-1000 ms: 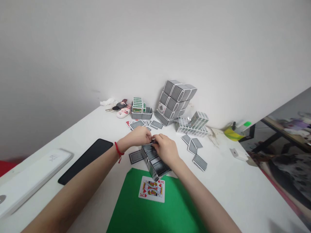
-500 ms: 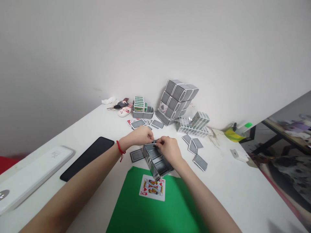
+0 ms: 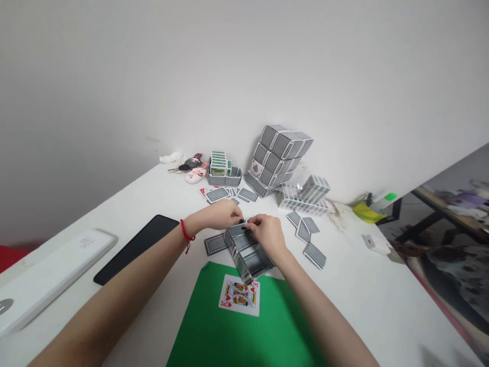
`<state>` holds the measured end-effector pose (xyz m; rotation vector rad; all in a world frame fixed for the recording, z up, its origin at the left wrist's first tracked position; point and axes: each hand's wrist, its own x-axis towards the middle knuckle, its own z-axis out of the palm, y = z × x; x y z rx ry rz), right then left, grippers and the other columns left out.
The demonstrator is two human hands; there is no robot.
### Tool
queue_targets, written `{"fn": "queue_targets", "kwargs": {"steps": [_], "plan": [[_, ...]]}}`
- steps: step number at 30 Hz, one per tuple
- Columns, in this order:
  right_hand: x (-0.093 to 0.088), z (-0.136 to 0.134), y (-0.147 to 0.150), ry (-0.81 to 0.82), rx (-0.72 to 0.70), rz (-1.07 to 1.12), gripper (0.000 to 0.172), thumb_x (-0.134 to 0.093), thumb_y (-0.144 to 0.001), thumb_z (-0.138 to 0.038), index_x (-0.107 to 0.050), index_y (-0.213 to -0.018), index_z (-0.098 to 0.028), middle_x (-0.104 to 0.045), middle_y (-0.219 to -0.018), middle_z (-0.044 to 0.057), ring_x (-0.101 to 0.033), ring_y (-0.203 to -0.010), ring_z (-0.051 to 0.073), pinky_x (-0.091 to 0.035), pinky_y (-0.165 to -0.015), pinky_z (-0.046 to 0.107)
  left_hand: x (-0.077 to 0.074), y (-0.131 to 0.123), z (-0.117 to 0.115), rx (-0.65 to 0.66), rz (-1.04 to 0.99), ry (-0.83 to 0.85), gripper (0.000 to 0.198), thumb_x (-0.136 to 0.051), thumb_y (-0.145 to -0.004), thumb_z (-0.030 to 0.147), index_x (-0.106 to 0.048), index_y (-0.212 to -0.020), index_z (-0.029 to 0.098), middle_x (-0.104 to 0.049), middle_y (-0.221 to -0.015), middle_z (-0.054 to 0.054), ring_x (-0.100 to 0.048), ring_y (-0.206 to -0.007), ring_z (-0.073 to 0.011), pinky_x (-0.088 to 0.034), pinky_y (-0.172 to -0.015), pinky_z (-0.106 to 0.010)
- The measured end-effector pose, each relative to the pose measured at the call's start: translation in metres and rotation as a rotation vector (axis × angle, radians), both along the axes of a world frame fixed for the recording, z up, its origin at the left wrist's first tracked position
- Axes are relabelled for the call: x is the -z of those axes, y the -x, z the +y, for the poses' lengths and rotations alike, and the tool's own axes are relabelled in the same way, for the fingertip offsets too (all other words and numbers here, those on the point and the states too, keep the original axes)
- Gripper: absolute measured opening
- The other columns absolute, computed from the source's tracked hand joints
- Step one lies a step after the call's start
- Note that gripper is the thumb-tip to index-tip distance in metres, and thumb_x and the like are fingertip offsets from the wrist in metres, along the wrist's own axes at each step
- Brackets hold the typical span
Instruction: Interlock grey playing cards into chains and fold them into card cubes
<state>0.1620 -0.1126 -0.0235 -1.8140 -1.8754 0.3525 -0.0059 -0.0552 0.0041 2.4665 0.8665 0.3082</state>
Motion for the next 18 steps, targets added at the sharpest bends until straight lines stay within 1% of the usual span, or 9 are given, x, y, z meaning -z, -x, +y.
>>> {"fn": "queue_targets", "kwargs": {"steps": [2,4,6,8,10,12,15,18], "plan": [[0.0003,0.0000,0.0005,0.010,0.005,-0.022,0.010,-0.062,-0.075,-0.025,-0.071,-0.073,-0.021,-0.072,-0.077,0.005,-0.064,-0.071,0.018,-0.042,-0.068,0.026,0.0005,0.0014,-0.0004,0.042,-0.009,0.037,0.025,-0.048,-0.072,0.018,-0.071,-0.082,0.015,-0.069,-0.070,-0.002,-0.054,-0.059,-0.0106,-0.033,-0.053,-0.018],[0.0009,-0.0003,0.0010,0.021,0.010,-0.054,0.011,-0.061,-0.076,-0.025,-0.071,-0.075,-0.021,-0.073,-0.078,0.005,-0.064,-0.073,0.019,-0.042,-0.068,0.026,0.0010,0.0016,-0.0011,0.062,-0.009,0.050,0.025,-0.049,-0.069,0.016,-0.071,-0.083,0.015,-0.067,-0.067,-0.001,-0.051,-0.055,-0.0094,-0.031,-0.052,-0.018],[0.0012,-0.0004,0.0011,0.025,0.003,-0.082,0.012,-0.060,-0.077,-0.026,-0.071,-0.077,-0.021,-0.073,-0.079,0.005,-0.064,-0.074,0.019,-0.041,-0.068,0.026,0.0017,0.0004,-0.0019,0.069,0.010,0.006,0.021,-0.049,-0.068,0.014,-0.069,-0.071,0.014,-0.062,-0.057,0.000,-0.043,-0.050,-0.0083,-0.027,-0.049,-0.019],[0.0010,-0.0002,0.0010,0.027,-0.014,-0.095,0.012,-0.059,-0.077,-0.026,-0.071,-0.077,-0.020,-0.073,-0.080,0.006,-0.064,-0.074,0.019,-0.041,-0.068,0.026,0.0027,-0.0019,-0.0028,0.063,0.029,-0.064,0.018,-0.048,-0.067,0.013,-0.064,-0.057,0.014,-0.054,-0.048,0.001,-0.035,-0.047,-0.0080,-0.023,-0.047,-0.021],[0.0003,0.0006,0.0009,0.030,-0.031,-0.103,0.012,-0.059,-0.078,-0.024,-0.071,-0.077,-0.020,-0.072,-0.079,0.006,-0.064,-0.073,0.019,-0.041,-0.067,0.026,0.0042,-0.0041,-0.0036,0.050,0.039,-0.113,0.019,-0.048,-0.066,0.013,-0.058,-0.049,0.014,-0.048,-0.044,0.002,-0.030,-0.046,-0.0081,-0.021,-0.047,-0.022],[-0.0012,0.0014,0.0014,0.038,-0.046,-0.107,0.012,-0.059,-0.077,-0.023,-0.070,-0.077,-0.020,-0.072,-0.079,0.005,-0.064,-0.072,0.018,-0.041,-0.068,0.026,0.0054,-0.0055,-0.0041,0.032,0.040,-0.127,0.020,-0.047,-0.066,0.013,-0.055,-0.048,0.014,-0.045,-0.043,0.002,-0.029,-0.046,-0.0084,-0.020,-0.047,-0.023],[-0.0043,0.0016,0.0035,0.063,-0.037,-0.118,0.012,-0.058,-0.077,-0.023,-0.070,-0.079,-0.020,-0.072,-0.081,0.006,-0.064,-0.074,0.018,-0.041,-0.067,0.025,0.0049,-0.0066,-0.0052,0.008,0.052,-0.122,0.018,-0.047,-0.066,0.013,-0.054,-0.049,0.014,-0.045,-0.044,0.001,-0.029,-0.046,-0.0090,-0.020,-0.047,-0.024],[-0.0073,0.0000,0.0057,0.093,-0.002,-0.167,0.014,-0.058,-0.078,-0.026,-0.070,-0.080,-0.020,-0.072,-0.082,0.007,-0.064,-0.076,0.019,-0.040,-0.066,0.026,0.0010,-0.0077,-0.0070,-0.018,0.106,-0.110,0.015,-0.048,-0.066,0.015,-0.057,-0.054,0.014,-0.050,-0.048,0.000,-0.034,-0.046,-0.0098,-0.022,-0.047,-0.024]]}}
